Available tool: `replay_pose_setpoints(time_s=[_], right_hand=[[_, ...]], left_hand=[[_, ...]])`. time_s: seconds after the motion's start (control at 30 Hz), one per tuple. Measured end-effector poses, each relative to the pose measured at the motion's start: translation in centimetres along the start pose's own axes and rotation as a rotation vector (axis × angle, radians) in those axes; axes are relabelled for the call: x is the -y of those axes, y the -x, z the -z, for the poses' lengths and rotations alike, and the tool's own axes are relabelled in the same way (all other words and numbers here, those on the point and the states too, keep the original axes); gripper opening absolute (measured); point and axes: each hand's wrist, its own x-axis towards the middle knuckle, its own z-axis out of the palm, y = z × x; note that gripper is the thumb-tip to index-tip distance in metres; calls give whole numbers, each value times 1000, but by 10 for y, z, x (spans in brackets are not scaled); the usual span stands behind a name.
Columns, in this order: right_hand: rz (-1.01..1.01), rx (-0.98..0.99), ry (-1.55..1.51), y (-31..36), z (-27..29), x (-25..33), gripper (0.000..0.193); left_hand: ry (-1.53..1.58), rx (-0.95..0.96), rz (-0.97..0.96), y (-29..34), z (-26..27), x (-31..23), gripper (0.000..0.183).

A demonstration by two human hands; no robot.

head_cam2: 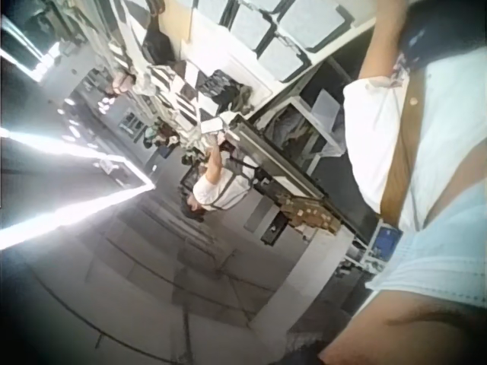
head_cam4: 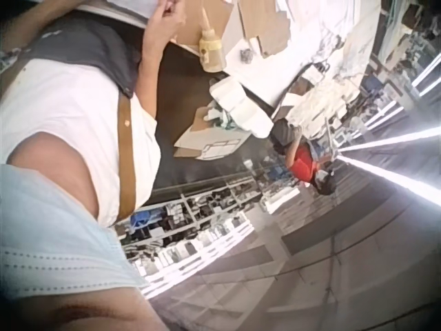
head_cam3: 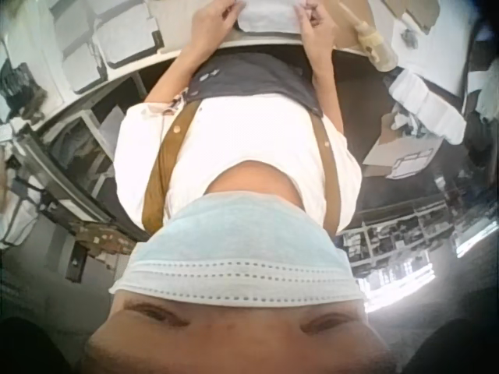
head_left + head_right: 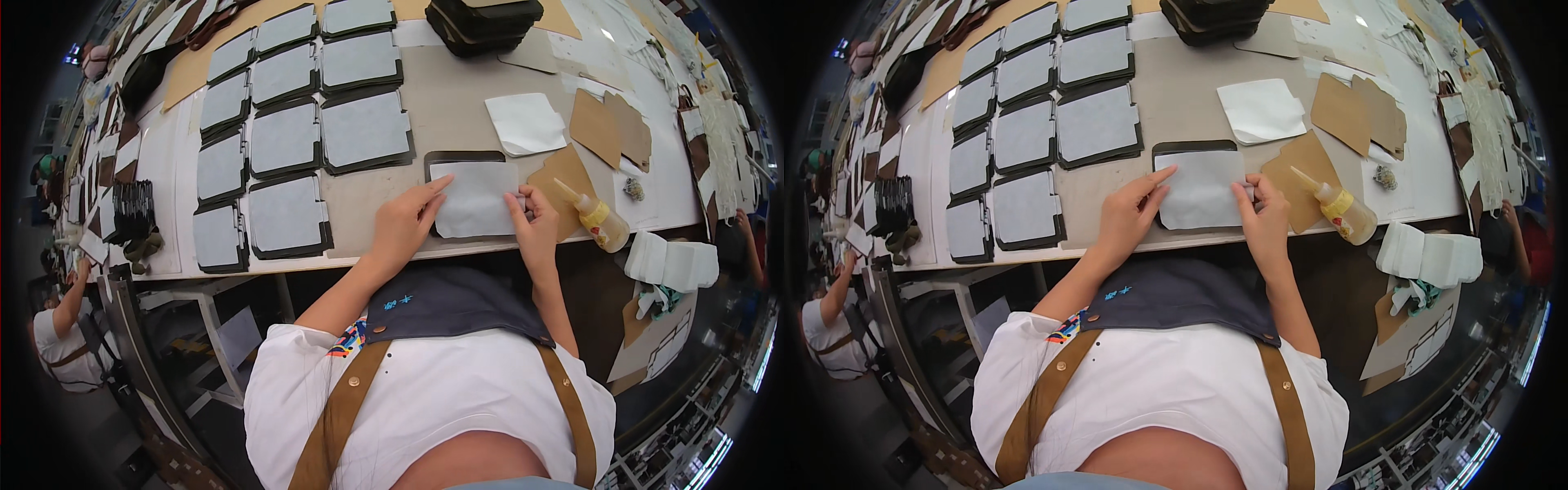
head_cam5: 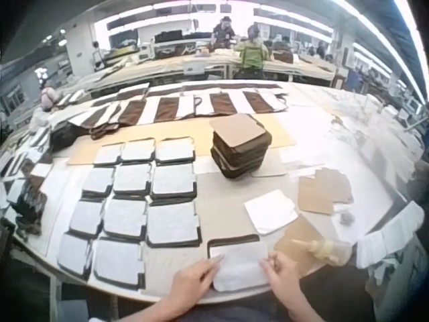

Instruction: The person repeatedly applies glue from a squeeze bottle onto the edges of a black rectangular base and then places a white square insert on top. The person presses the insert down to secure it and then moves the finished unit to a stack of completed items on the left. This process is repeated continuously throughout the video.

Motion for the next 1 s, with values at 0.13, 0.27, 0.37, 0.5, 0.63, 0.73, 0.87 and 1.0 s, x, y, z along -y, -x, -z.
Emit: replay_pose_setpoints(time_s=[0.13, 0.27, 0.37, 0.5, 0.63, 0.73, 0.87, 1.0], right_hand=[[57, 20, 115, -6, -4, -5, 16], [59, 31, 193, -10, -6, 5, 18], [87, 18, 228, -11, -8, 4, 18], [114, 13, 293, -10, -9, -1, 19], [75, 19, 297, -9, -8, -1, 20], [77, 24, 316, -9, -8, 0, 19], [63, 44, 322, -10, -7, -1, 19], [159, 25, 392, -9, -7, 5, 23]], left_hand=[[-20, -22, 43, -6, 1, 4, 25], [-75, -24, 54, -9, 2, 8, 24], [-80, -39, 50, -10, 0, 11, 24], [-90, -39, 55, -11, 1, 10, 23], [-96, -44, 48, -11, 1, 10, 24], [-105, -41, 45, -11, 1, 11, 23], [-125, -25, 60, -10, 0, 11, 23], [-113, -41, 49, -10, -2, 11, 23]])
